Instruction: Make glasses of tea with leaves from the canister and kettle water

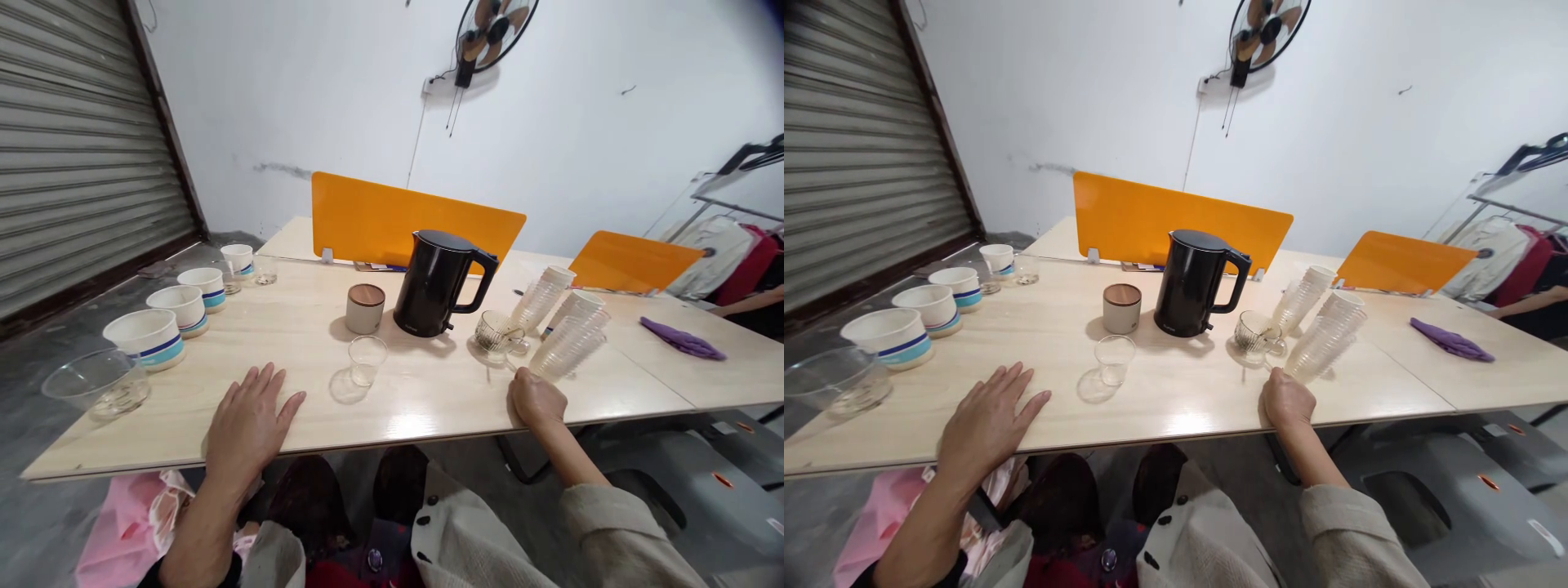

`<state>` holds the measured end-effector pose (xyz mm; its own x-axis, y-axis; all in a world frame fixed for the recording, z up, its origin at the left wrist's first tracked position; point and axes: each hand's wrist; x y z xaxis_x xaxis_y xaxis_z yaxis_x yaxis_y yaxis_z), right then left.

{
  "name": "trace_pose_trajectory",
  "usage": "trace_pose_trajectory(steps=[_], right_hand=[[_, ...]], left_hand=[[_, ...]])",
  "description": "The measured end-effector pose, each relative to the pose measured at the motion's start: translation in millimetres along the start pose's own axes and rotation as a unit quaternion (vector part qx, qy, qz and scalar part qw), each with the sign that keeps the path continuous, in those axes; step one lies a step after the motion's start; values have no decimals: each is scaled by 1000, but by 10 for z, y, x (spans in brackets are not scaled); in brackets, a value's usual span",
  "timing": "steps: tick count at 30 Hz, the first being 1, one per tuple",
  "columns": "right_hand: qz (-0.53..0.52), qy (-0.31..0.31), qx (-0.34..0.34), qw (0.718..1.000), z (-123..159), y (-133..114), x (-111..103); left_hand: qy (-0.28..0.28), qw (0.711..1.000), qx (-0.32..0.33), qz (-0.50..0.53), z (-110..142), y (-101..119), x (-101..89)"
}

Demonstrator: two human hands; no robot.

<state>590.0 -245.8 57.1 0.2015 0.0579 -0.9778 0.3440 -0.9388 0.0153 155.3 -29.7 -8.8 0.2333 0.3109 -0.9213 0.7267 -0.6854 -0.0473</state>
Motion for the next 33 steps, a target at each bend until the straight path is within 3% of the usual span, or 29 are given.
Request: trace_pose_trajectory(steps=[6,8,10,12,13,15,17,21,26,29,33], right_hand=[[-103,-19,-51,993,-33,53,-72],[-186,-34,-74,979,-12,-12,-182],[-356,-74,-99,926,40,-144,-356],[-545,-134,-130,818,129,-342,-573],[-591,-156,-149,777,188,-463,-682],[-619,-194,-188,737,325,-738,-873],[-618,-222,-224,720,476,-1035,-996],[-581,-232,-298,721,734,-1601,-1030],[-469,-108,-395,782,895,-2103,-886],[-432,-67,-429,790,925,-2222,-789],[-404,-88,-451,791,884,-2199,-744]], left_hand=[[4,1000,4,-3,-3,-10,11],[5,1000,8,-2,-2,-15,13],[6,1000,11,0,-1,-19,17],[9,1000,9,2,-1,-23,22],[12,1000,8,3,-1,-22,22],[17,1000,3,8,-4,-15,14],[21,1000,-2,16,-9,-1,-6],[28,999,-13,37,-34,27,-55],[31,998,-25,42,-56,48,-79],[37,998,-30,47,-56,61,-82],[42,997,-30,56,-61,70,-92]])
Point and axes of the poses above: each hand's wrist, its own z-axis away from the middle knuckle, its own x-axis out of the palm, y = z × x, and after that the axes turned 13 degrees about x, right-handed
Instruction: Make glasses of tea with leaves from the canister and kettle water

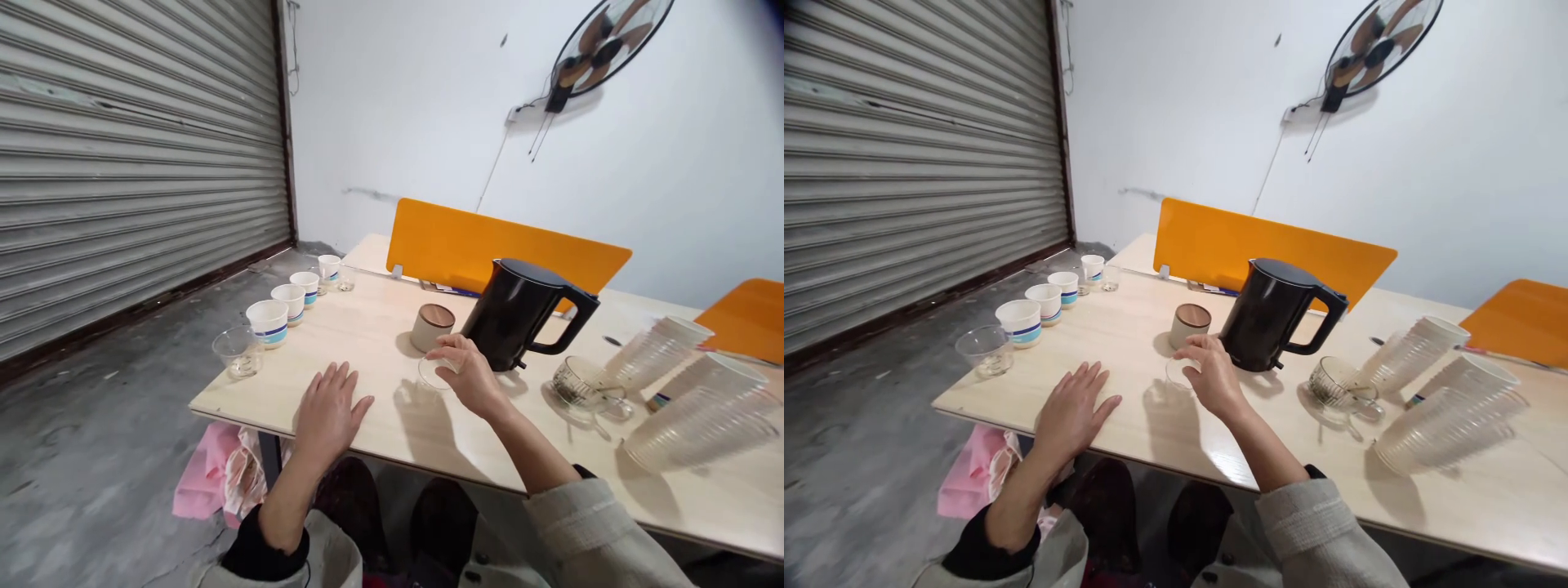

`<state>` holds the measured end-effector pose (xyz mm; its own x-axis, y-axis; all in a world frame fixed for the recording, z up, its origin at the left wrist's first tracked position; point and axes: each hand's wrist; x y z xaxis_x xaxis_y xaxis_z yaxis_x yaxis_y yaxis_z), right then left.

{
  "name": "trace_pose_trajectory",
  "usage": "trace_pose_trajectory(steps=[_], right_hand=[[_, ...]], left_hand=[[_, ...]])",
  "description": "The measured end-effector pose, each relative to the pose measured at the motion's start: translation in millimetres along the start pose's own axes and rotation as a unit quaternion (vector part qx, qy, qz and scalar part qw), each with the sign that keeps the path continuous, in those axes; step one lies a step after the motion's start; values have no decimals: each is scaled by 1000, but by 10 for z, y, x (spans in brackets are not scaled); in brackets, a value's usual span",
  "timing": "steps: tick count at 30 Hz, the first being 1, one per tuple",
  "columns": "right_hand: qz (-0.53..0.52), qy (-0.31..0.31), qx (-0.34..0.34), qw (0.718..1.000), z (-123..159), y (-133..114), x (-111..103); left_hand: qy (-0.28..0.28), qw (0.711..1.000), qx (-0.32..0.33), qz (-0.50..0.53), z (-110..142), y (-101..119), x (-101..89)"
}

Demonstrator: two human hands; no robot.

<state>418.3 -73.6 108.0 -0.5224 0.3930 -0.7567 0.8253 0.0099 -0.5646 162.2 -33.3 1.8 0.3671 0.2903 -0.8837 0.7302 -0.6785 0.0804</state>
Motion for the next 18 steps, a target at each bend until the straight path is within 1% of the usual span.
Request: trace_pose_trajectory(steps=[2,3,6,8,11,15,18], right_hand=[[-28,2,7,1000,-17,33,-60],[-49,13,13,999,-38,50,-93],[-109,72,44,990,-152,111,-173],[-117,98,60,986,-268,159,-196],[-56,87,62,993,-495,224,-175],[47,68,69,994,-853,271,-37],[129,21,92,987,-1085,289,92]], left_hand=[[1,1000,-3,5,-6,3,-8],[2,1000,-5,7,-8,4,-11],[5,1000,-9,12,-13,8,-13],[9,1000,-11,16,-12,8,-7],[12,1000,-12,22,-10,5,7],[19,999,-12,31,-10,2,7],[15,999,-13,31,-13,3,-7]])
Point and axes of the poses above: each hand's wrist, its own z-axis away from the middle knuckle, its own x-axis out of the palm, y = z × x, and after that the axes turned 13 degrees about x, right-handed
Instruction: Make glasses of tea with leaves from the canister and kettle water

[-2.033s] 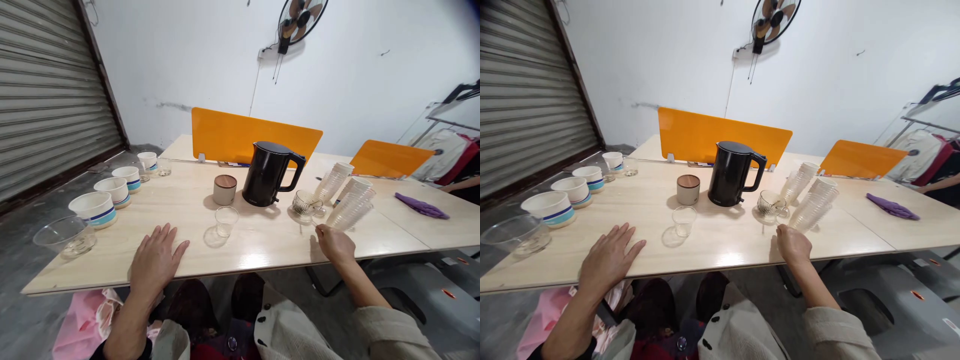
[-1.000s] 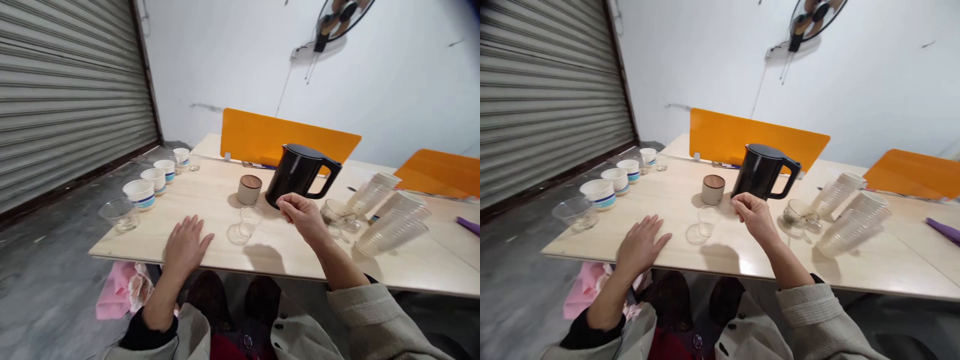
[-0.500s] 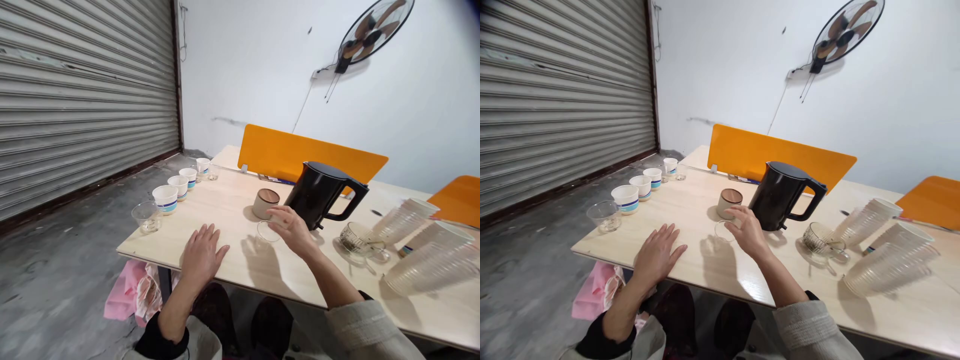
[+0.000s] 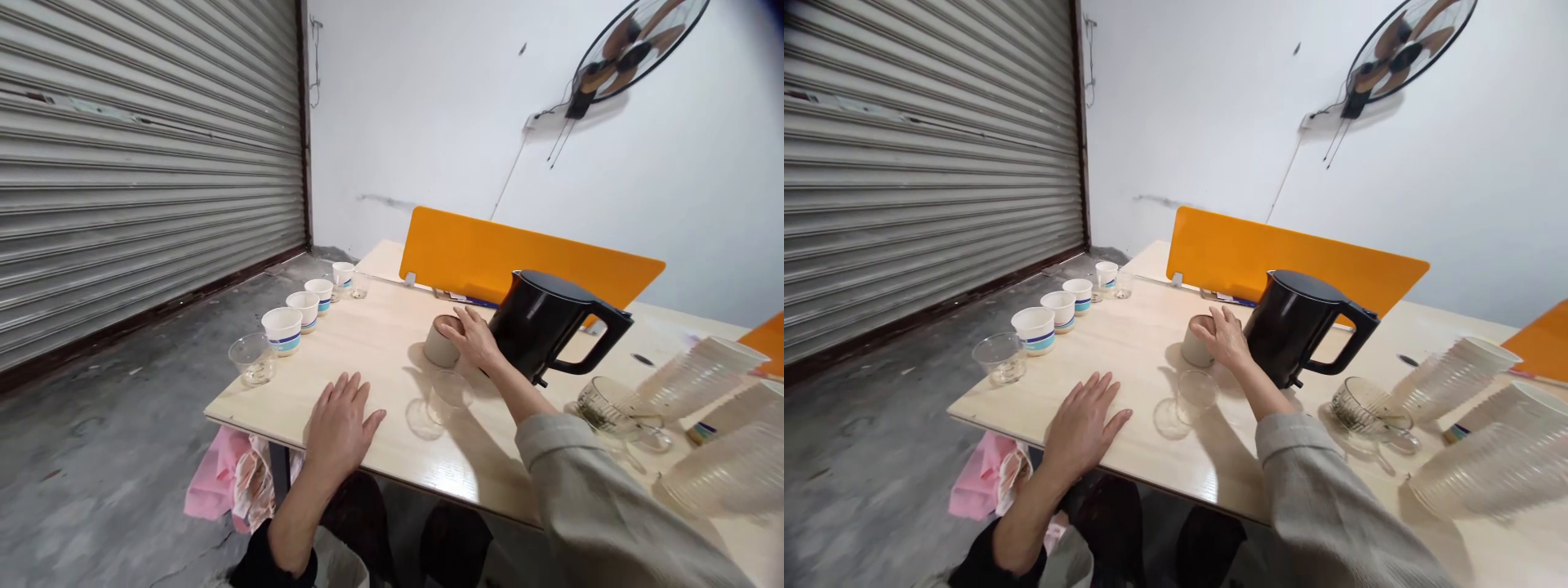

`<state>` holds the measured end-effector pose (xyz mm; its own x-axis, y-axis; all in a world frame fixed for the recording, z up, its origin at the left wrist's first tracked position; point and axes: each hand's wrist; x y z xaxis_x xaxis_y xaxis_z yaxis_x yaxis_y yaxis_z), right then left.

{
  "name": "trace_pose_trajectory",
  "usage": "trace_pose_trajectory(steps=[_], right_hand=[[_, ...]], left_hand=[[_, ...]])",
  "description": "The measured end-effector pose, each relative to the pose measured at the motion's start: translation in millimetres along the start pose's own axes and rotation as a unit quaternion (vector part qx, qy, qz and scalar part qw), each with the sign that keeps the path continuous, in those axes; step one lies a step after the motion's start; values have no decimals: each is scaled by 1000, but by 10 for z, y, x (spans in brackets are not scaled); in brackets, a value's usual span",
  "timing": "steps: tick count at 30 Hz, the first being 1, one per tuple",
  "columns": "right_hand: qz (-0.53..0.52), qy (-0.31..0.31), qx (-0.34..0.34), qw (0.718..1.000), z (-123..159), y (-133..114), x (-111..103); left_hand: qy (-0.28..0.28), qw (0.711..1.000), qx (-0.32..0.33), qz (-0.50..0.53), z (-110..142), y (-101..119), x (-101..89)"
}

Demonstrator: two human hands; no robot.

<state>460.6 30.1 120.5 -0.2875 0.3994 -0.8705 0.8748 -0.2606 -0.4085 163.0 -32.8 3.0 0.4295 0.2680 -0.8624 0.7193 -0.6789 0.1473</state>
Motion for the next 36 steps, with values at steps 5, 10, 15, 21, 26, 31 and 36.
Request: trace_pose_trajectory(steps=[5,10,15,21,26,31,36], right_hand=[[18,-57,3,998,-187,-37,120],[10,-25,9,1000,-174,-48,143],[-13,35,24,999,-138,-67,28],[-88,158,-14,983,131,-74,-564],[-107,168,-24,980,820,28,-1123],[-77,99,-9,992,1550,281,-1195],[-81,48,-21,995,1931,410,-889]], left_hand=[[-9,1000,-4,-2,-5,7,-20],[-12,1000,-5,-5,-8,10,-30],[-4,1000,-4,-1,-9,2,-38],[-13,1000,-3,-2,-4,0,-41],[-9,1000,-6,0,-3,-18,-14],[68,997,15,43,67,40,-50],[108,982,87,126,187,388,-125]])
Point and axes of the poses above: each hand's wrist, its own z-axis away from the middle knuckle, its own x-axis out of the palm, y = z × x, and after that the axes turned 13 degrees about x, right-handed
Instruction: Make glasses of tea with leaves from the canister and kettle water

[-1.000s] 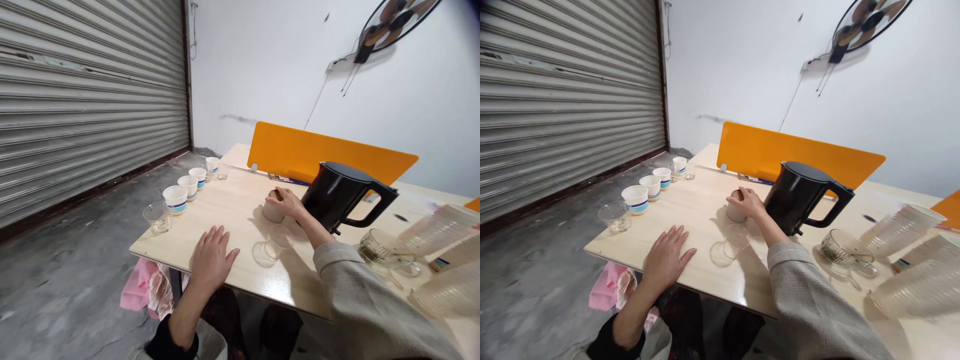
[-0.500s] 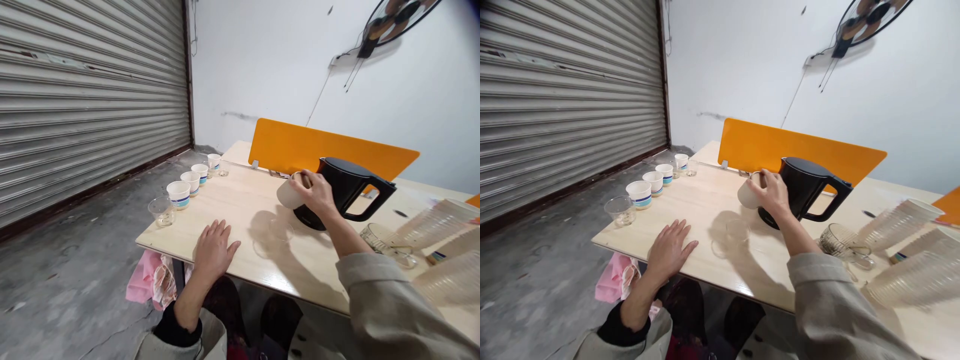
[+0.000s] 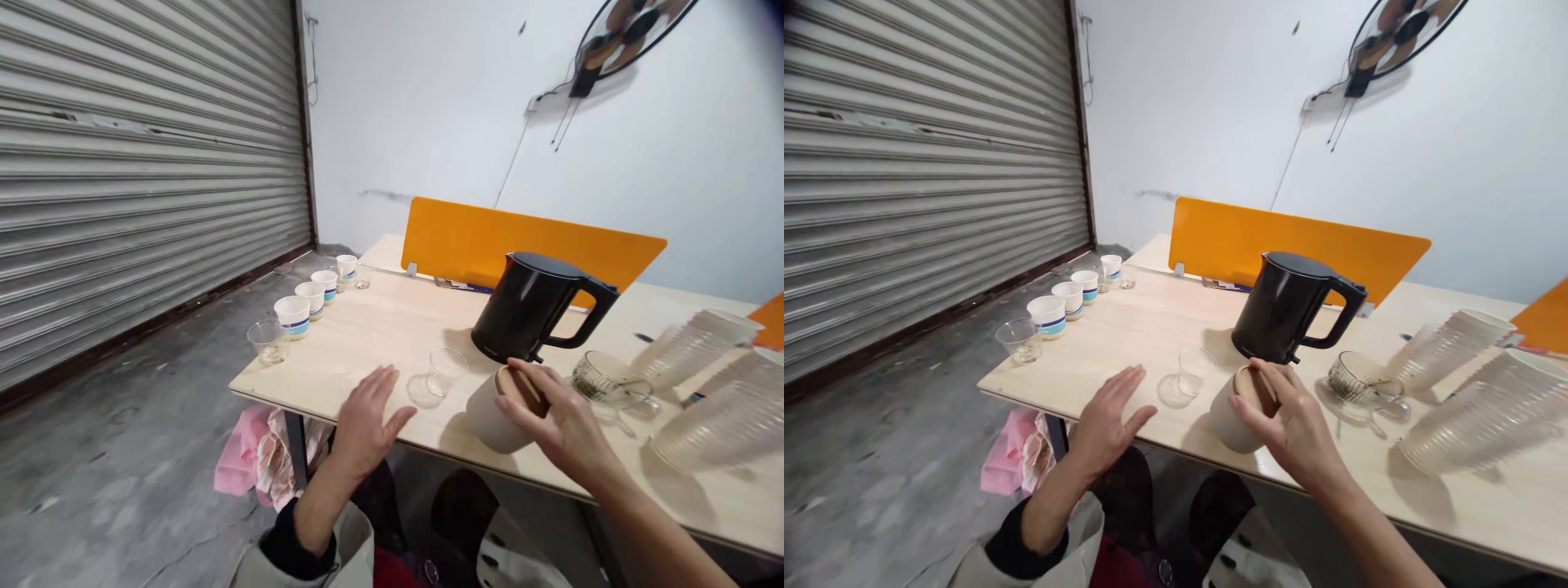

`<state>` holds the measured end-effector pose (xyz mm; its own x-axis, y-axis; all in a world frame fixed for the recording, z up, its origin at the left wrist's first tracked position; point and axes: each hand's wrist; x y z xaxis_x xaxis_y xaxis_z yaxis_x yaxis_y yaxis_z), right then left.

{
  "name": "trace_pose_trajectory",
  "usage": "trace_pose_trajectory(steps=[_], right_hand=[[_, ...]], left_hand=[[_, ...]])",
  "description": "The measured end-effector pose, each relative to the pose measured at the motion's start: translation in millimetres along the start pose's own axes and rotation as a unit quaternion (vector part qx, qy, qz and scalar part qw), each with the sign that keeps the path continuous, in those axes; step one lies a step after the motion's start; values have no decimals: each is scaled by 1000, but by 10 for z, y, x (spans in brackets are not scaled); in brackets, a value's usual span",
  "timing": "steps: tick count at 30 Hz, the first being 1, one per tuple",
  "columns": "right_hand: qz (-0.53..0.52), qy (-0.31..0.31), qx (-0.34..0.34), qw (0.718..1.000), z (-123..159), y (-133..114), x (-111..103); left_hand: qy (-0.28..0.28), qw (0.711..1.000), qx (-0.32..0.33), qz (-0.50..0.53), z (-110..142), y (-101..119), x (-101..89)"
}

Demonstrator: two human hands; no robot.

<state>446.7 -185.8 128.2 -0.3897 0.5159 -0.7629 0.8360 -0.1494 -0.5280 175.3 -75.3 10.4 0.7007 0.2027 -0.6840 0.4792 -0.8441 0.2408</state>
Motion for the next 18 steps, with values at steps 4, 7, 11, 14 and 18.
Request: trace_pose_trajectory(steps=[4,7,11,14,18], right_hand=[[-14,-27,-9,999,67,17,230],[-25,-36,-7,999,19,1,338],[-32,-42,6,999,-79,-25,418],[-31,-41,7,999,-134,-35,473],[-25,-29,2,999,-198,-56,550]], left_hand=[[-11,999,1,48,-75,256,98],[-9,998,1,58,-158,304,195],[-34,999,-9,39,-222,270,296],[-72,997,-28,22,-264,264,311],[-111,993,-43,11,-342,293,285]])
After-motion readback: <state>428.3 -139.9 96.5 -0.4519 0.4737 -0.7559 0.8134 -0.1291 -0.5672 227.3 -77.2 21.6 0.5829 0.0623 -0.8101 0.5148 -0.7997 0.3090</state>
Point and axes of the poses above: each hand's wrist, its own z-axis away from the middle knuckle, its own x-axis out of the palm, y = z × x, and after that the axes turned 13 degrees about x, right-handed
